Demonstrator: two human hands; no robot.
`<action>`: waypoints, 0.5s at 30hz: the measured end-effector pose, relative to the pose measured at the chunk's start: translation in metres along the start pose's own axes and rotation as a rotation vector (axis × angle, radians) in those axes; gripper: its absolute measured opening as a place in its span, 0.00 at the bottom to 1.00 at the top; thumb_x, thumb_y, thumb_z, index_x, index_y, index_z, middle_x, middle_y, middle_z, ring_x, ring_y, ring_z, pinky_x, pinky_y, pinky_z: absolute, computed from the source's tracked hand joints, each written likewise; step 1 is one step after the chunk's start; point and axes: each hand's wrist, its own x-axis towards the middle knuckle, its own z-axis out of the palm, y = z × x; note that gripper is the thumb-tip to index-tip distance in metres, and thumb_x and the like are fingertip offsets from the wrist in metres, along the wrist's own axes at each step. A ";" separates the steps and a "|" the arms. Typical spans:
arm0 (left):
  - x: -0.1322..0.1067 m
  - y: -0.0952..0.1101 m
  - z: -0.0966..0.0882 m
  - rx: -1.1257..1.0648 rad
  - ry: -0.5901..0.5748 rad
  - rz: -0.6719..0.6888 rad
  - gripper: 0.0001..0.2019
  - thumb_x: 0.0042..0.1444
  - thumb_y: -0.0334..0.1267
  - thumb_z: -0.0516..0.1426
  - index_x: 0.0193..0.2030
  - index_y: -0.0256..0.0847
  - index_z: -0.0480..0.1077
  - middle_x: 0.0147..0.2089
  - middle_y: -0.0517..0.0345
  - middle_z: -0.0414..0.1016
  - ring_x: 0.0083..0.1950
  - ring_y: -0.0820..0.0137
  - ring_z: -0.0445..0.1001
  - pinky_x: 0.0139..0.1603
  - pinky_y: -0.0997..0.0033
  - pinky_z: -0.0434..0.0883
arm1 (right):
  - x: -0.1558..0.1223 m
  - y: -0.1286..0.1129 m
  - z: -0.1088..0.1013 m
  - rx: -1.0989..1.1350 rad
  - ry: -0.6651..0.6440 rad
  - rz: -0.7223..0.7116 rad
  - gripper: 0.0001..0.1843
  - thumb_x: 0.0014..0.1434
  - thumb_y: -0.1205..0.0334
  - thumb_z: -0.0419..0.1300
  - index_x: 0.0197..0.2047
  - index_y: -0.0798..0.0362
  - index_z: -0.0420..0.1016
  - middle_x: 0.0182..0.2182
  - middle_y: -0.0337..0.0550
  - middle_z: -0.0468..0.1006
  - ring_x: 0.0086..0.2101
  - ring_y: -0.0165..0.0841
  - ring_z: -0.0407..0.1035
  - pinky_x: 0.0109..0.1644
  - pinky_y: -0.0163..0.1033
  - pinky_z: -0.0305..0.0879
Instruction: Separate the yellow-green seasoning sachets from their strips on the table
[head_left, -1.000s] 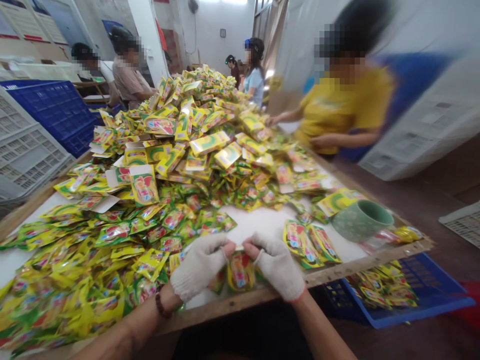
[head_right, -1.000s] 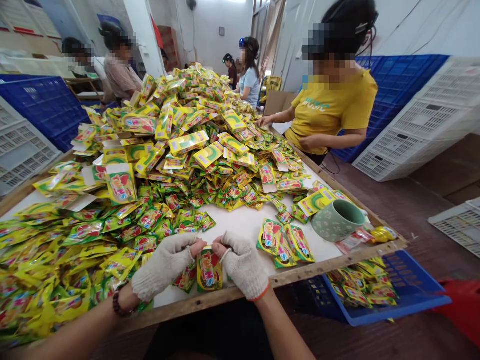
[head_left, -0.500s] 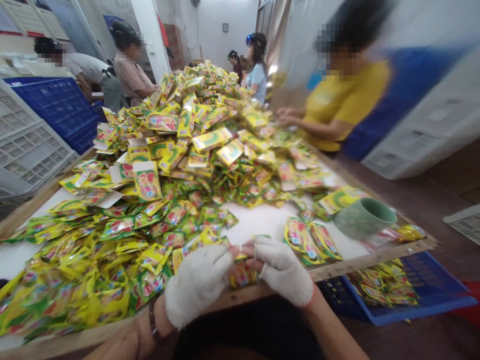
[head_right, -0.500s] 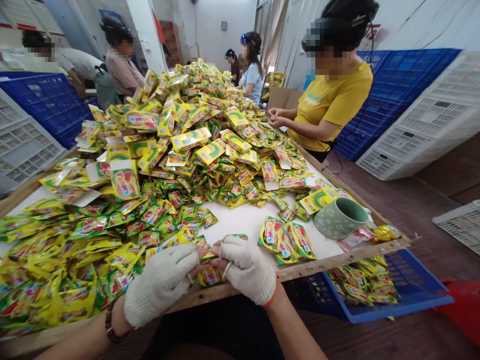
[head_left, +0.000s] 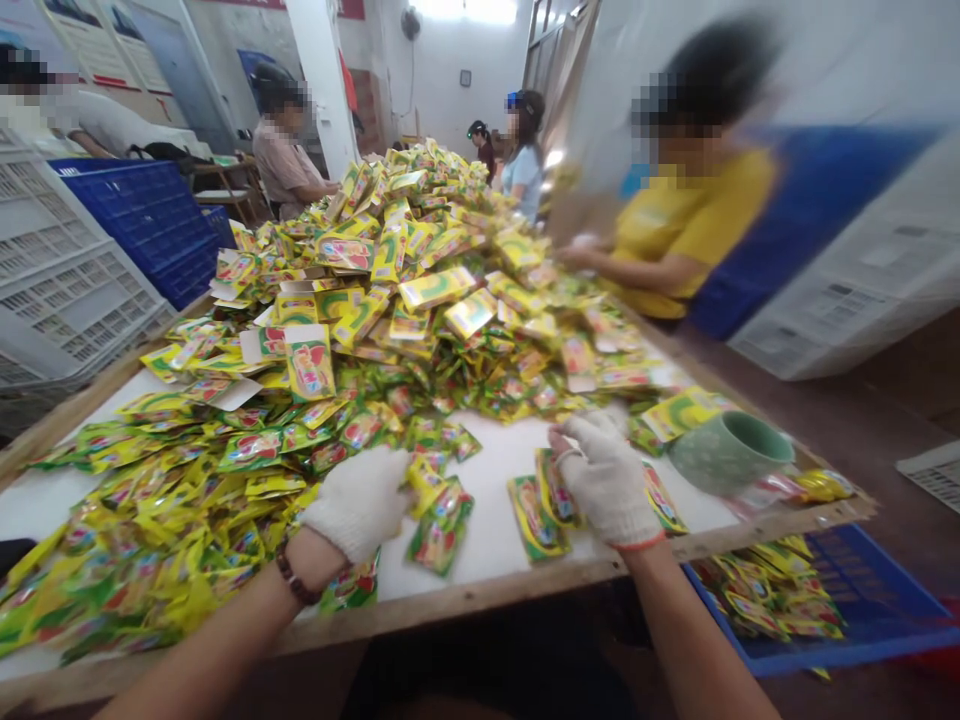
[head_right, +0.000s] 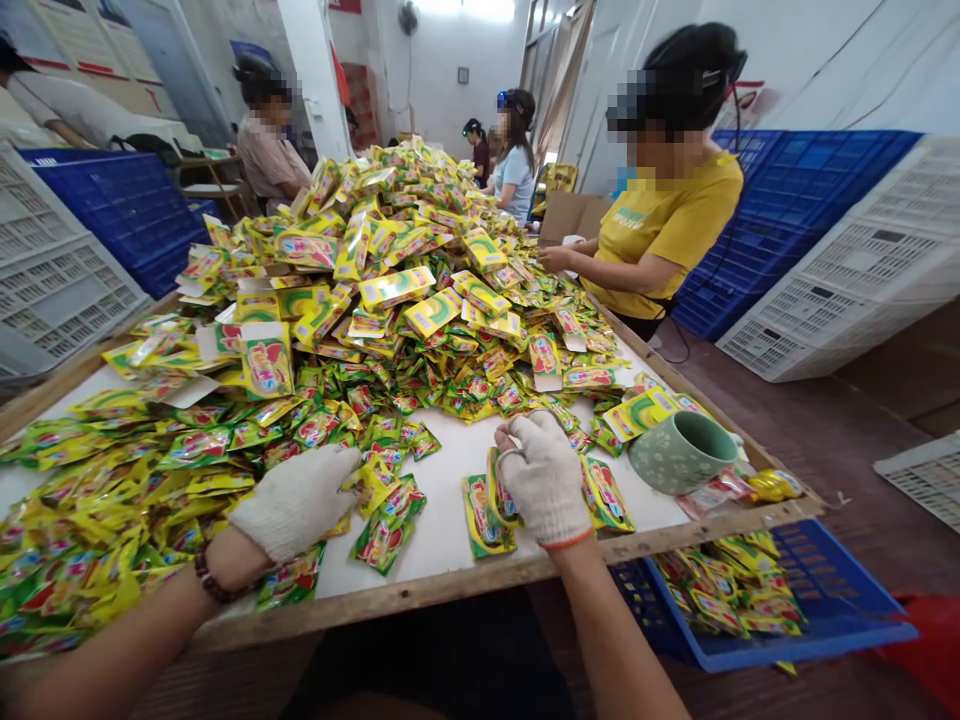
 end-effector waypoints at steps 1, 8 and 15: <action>0.001 -0.001 0.001 -0.009 -0.027 -0.008 0.08 0.53 0.36 0.53 0.37 0.39 0.71 0.38 0.46 0.76 0.40 0.57 0.75 0.39 0.61 0.68 | 0.006 -0.004 0.000 -0.027 -0.002 -0.026 0.09 0.58 0.62 0.53 0.32 0.53 0.74 0.33 0.46 0.71 0.36 0.37 0.66 0.41 0.40 0.61; 0.015 0.001 0.010 -0.186 -0.093 -0.105 0.09 0.48 0.42 0.58 0.34 0.43 0.69 0.33 0.55 0.75 0.35 0.63 0.74 0.32 0.69 0.62 | 0.032 -0.046 0.064 -0.138 -0.451 0.124 0.08 0.55 0.61 0.58 0.37 0.54 0.75 0.39 0.49 0.73 0.35 0.35 0.69 0.38 0.38 0.61; 0.026 0.007 0.013 -0.404 0.013 -0.018 0.06 0.48 0.31 0.53 0.22 0.41 0.62 0.23 0.62 0.66 0.29 0.71 0.66 0.30 0.72 0.59 | 0.038 -0.038 0.084 -0.029 -0.443 0.197 0.04 0.48 0.66 0.60 0.31 0.51 0.71 0.25 0.39 0.72 0.29 0.33 0.66 0.31 0.35 0.58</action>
